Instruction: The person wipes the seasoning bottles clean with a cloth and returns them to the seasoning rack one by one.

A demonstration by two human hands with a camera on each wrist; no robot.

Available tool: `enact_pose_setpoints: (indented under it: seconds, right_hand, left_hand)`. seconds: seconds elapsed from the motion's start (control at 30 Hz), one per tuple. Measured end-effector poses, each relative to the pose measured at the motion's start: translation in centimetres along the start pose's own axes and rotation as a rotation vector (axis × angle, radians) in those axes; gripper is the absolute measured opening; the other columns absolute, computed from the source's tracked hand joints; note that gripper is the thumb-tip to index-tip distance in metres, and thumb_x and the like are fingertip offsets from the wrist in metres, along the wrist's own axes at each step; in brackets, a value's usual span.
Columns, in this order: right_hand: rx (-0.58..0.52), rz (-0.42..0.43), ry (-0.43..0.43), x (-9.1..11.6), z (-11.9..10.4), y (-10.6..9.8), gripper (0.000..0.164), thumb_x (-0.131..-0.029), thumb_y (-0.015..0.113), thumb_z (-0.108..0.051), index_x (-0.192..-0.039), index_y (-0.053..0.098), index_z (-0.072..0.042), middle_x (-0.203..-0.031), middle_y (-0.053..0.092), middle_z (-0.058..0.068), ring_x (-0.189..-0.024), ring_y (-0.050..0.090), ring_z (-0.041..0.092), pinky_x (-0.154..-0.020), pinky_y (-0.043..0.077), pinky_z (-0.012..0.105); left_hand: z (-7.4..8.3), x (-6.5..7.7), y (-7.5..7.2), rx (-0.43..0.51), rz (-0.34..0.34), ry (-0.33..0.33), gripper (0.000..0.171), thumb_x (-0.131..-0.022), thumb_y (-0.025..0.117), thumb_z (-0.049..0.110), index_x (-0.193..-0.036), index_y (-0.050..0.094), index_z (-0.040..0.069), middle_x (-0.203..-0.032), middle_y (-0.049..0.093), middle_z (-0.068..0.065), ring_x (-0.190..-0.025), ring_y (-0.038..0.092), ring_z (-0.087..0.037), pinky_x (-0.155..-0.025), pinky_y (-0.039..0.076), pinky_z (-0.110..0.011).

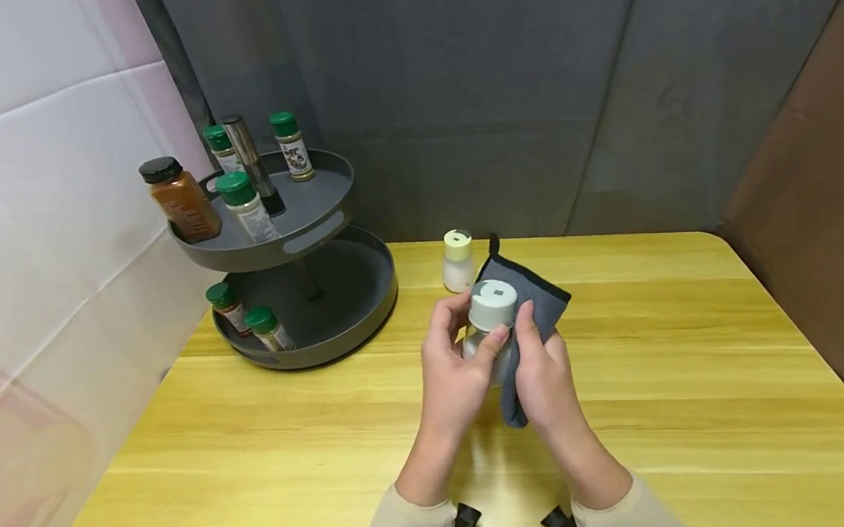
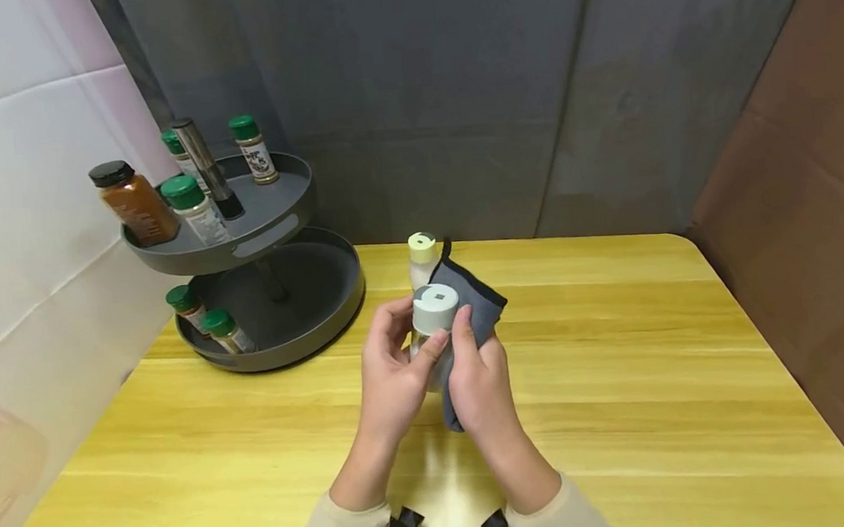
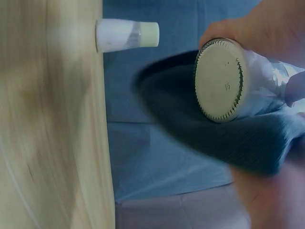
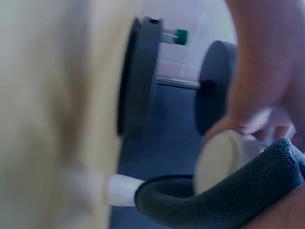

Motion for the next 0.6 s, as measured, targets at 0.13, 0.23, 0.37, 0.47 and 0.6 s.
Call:
enact_pose_setpoints:
  seconds: [0.13, 0.23, 0.37, 0.47, 0.6]
  right_hand:
    - [-0.057, -0.001, -0.122, -0.1, -1.5, 0.1, 0.055, -0.116, 0.032, -0.044, -0.143, 0.054, -0.002, -0.128, 0.063, 0.016, -0.115, 0.060, 0.013, -0.099, 0.047, 0.019]
    - [-0.031, -0.018, -0.154, 0.2, -1.2, 0.5, 0.051, -0.117, 0.032, -0.039, -0.144, 0.052, -0.001, -0.130, 0.063, 0.017, -0.116, 0.060, 0.014, -0.100, 0.047, 0.019]
    - [0.062, -0.027, -0.049, 0.5, 0.9, 0.6, 0.053, -0.117, 0.030, -0.040, -0.144, 0.056, -0.002, -0.130, 0.065, 0.015, -0.108, 0.061, 0.008, -0.096, 0.047, 0.017]
    - [0.089, -0.038, 0.033, 0.5, 1.7, 0.5, 0.058, -0.117, 0.027, -0.045, -0.145, 0.058, -0.004, -0.130, 0.066, 0.016, -0.104, 0.061, 0.007, -0.094, 0.046, 0.018]
    - [0.028, -0.048, -0.001, 0.0, 0.4, 0.2, 0.060, -0.116, 0.027, -0.049, -0.148, 0.054, -0.006, -0.134, 0.064, 0.017, -0.111, 0.061, 0.011, -0.098, 0.045, 0.019]
  left_hand:
    - [-0.1, 0.2, 0.4, 0.012, -0.014, 0.000, 0.049, -0.090, 0.080, -0.002, -0.136, 0.060, 0.002, -0.128, 0.067, -0.019, -0.117, 0.063, -0.026, -0.093, 0.058, -0.029]
    - [0.0, 0.2, 0.2, 0.021, 0.004, 0.006, 0.049, -0.091, 0.080, -0.001, -0.135, 0.061, 0.002, -0.128, 0.067, -0.019, -0.116, 0.063, -0.026, -0.093, 0.057, -0.027]
    - [0.0, -0.1, -0.2, 0.004, 0.034, 0.012, 0.047, -0.091, 0.080, 0.001, -0.135, 0.061, 0.002, -0.129, 0.068, -0.018, -0.116, 0.063, -0.026, -0.096, 0.057, -0.035]
    - [-0.2, -0.1, -0.3, -0.001, 0.045, 0.008, 0.046, -0.092, 0.079, 0.000, -0.134, 0.061, 0.000, -0.129, 0.068, -0.018, -0.116, 0.063, -0.026, -0.099, 0.056, -0.042]
    - [-0.3, 0.0, -0.2, 0.009, 0.034, 0.015, 0.046, -0.092, 0.078, -0.001, -0.134, 0.060, -0.001, -0.129, 0.067, -0.020, -0.117, 0.063, -0.027, -0.100, 0.056, -0.043]
Point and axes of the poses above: each hand's wrist, its own x-axis away from the middle knuckle, its own y-axis out of the palm, z = x × y, the point moved 5 cm from there along -x, towards the middle knuckle
